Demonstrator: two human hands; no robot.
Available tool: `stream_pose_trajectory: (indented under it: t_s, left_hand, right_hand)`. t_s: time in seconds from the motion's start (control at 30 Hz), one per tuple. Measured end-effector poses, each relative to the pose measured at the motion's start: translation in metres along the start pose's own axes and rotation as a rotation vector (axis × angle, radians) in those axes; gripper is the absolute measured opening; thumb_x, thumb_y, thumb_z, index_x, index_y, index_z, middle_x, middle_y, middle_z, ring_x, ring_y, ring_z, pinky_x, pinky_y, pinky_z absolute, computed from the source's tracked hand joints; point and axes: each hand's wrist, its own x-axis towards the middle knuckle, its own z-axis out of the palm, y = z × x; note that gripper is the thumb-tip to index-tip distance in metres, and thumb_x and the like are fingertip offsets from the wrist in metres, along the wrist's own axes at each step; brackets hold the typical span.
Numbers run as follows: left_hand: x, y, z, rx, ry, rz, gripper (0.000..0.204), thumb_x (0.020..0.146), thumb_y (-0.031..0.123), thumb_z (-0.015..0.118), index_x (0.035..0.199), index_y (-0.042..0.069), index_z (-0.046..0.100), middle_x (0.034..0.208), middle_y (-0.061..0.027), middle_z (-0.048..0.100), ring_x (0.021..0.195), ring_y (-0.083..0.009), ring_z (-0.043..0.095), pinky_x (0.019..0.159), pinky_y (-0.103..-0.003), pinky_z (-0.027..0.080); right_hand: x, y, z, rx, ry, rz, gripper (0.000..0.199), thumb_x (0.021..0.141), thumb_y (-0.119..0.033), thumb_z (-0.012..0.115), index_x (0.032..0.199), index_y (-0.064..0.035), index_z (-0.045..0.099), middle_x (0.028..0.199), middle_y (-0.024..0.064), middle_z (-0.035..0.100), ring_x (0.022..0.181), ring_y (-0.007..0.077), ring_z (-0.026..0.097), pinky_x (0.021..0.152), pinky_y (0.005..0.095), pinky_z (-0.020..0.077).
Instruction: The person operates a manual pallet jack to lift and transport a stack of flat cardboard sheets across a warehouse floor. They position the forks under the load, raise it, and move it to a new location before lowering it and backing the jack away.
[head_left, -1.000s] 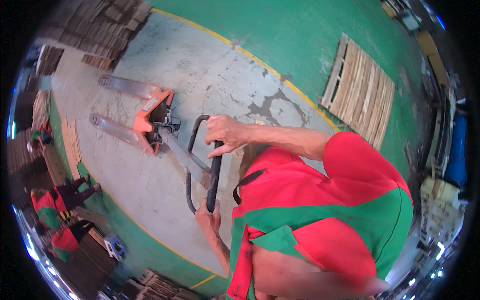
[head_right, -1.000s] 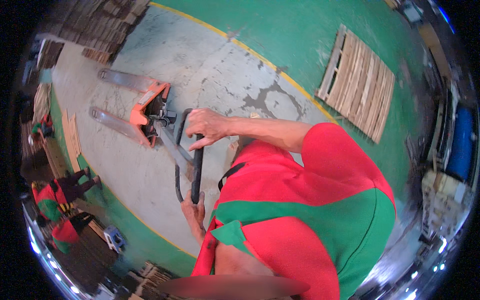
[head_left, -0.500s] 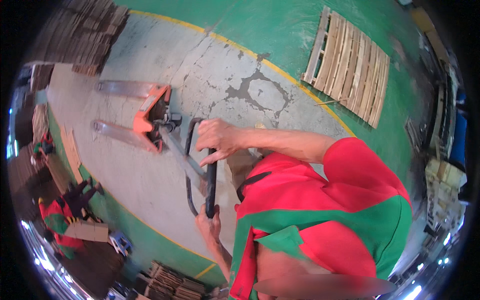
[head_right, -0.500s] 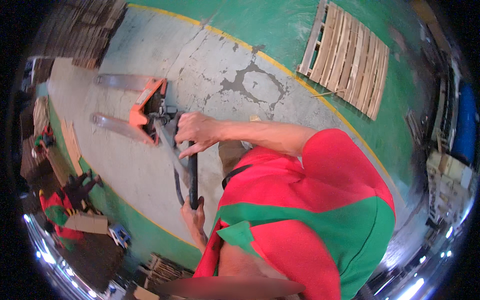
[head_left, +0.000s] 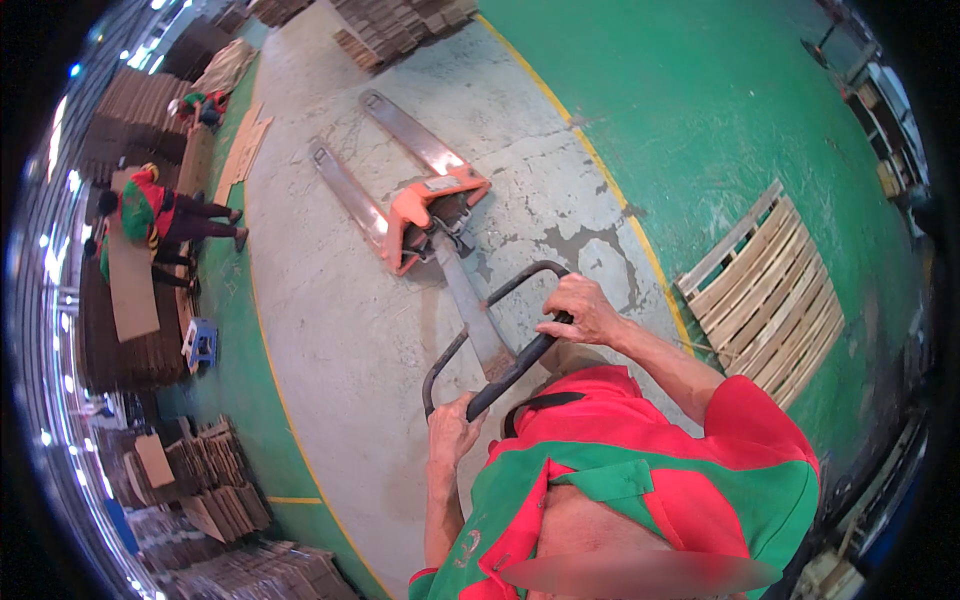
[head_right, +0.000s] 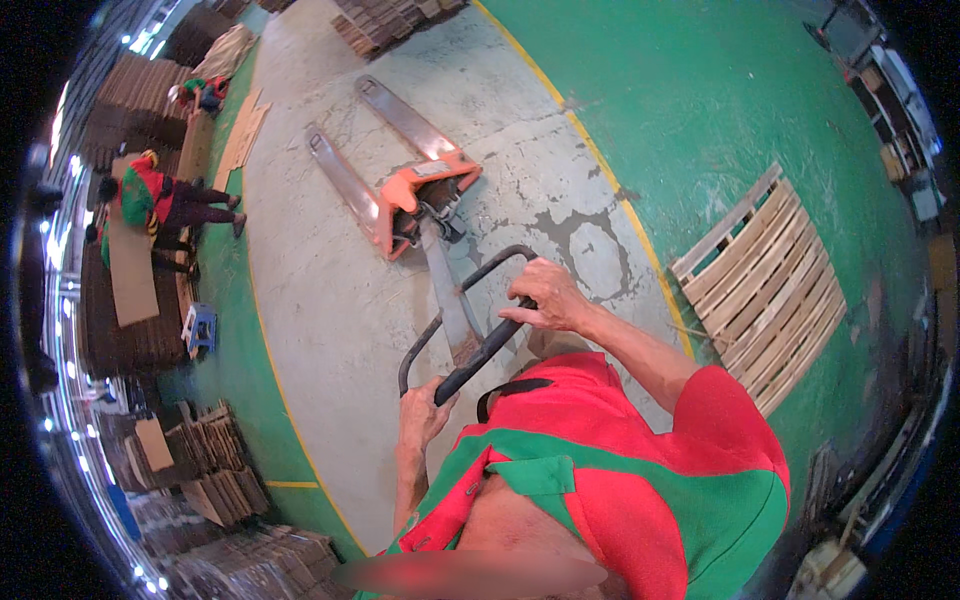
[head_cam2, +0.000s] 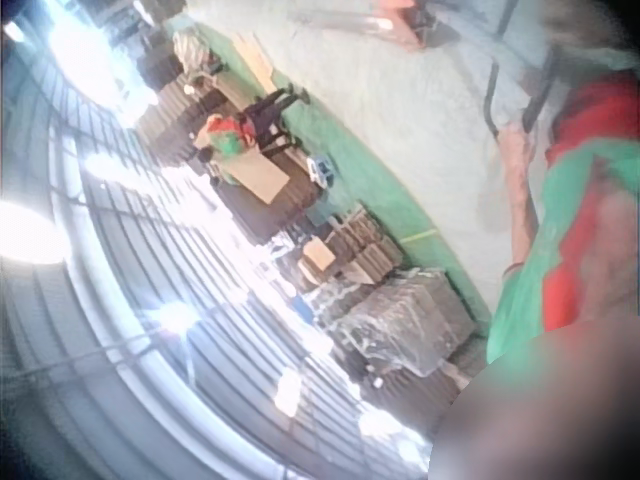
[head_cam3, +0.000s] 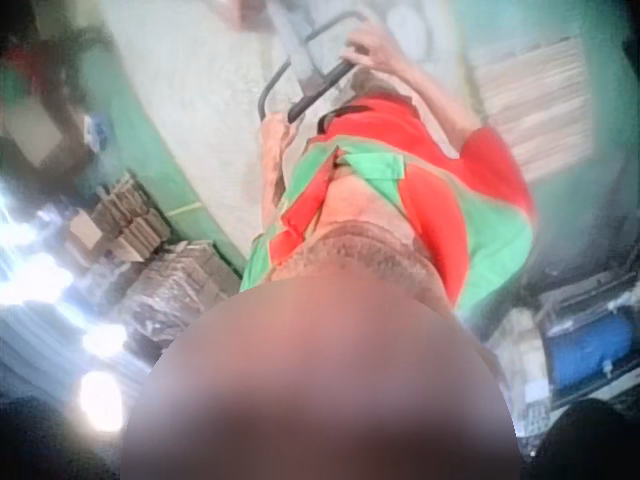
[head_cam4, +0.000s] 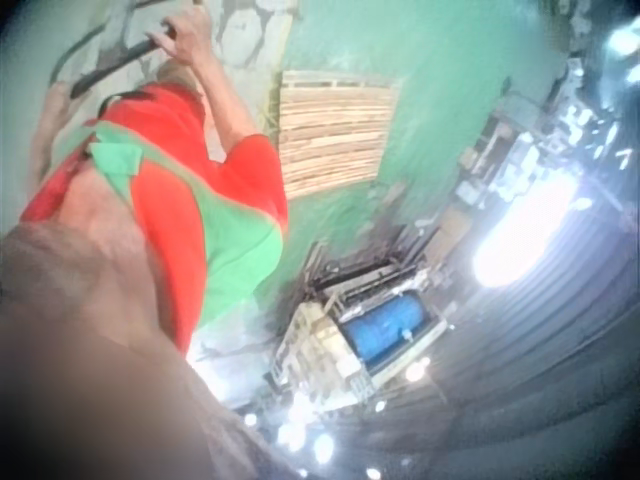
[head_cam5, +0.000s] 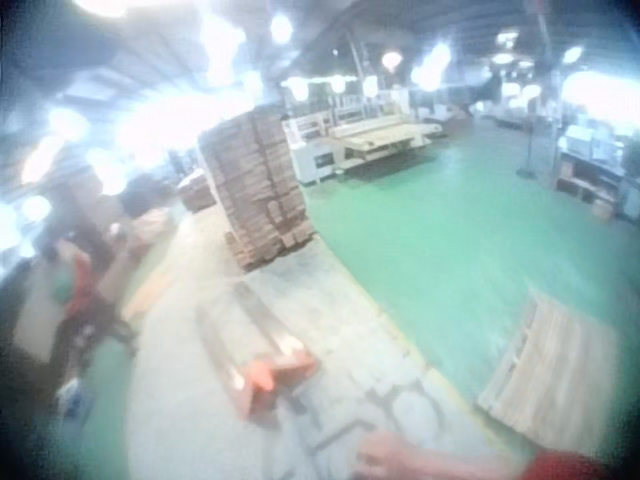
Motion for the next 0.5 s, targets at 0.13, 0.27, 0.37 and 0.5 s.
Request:
stream_pose_trajectory:
  t_s: [0.13,0.27,0.37,0.5]
  left_hand:
    - [-0.077,-0.008,0.044,0.019,0.054,0.062,0.02,0.086,0.022,0.077,0.101,0.01,0.071,0.079,-0.0183,0.071,0.079,-0.0399,0.071,0.068,-0.05,0.053]
    - [-0.146,-0.021,0.068,0.029,0.106,0.115,0.02,0.086,0.024,0.076,0.1,0.011,0.069,0.076,-0.0168,0.07,0.077,-0.0404,0.07,0.066,-0.052,0.052]
    - [-0.199,-0.022,0.087,0.103,0.074,0.087,0.02,0.087,0.025,0.076,0.101,0.012,0.068,0.079,-0.017,0.071,0.079,-0.0403,0.07,0.067,-0.052,0.053]
    - [-0.258,-0.013,0.11,0.077,0.049,0.137,0.023,0.085,0.026,0.078,0.099,0.011,0.069,0.079,-0.0187,0.07,0.079,-0.0417,0.068,0.068,-0.052,0.052]
  right_hand:
    - [-0.079,-0.046,0.014,-0.01,0.011,-0.034,0.032,0.08,-0.037,0.085,0.078,-0.0102,0.068,0.069,0.0048,0.06,0.071,0.0268,0.059,0.074,0.0397,0.0458]
    - [-0.138,-0.09,0.019,-0.043,0.012,0.004,0.031,0.078,-0.035,0.086,0.075,-0.0102,0.068,0.069,0.0047,0.061,0.071,0.0269,0.06,0.072,0.04,0.0457]
    - [-0.19,-0.129,0.022,-0.041,0.009,-0.019,0.03,0.078,-0.034,0.086,0.075,-0.0106,0.068,0.069,0.0053,0.062,0.07,0.0276,0.06,0.071,0.041,0.046]
    - [-0.247,-0.166,0.012,-0.075,-0.017,0.006,0.03,0.079,-0.036,0.085,0.076,-0.0111,0.069,0.068,0.0047,0.062,0.07,0.0278,0.061,0.07,0.0412,0.0462]
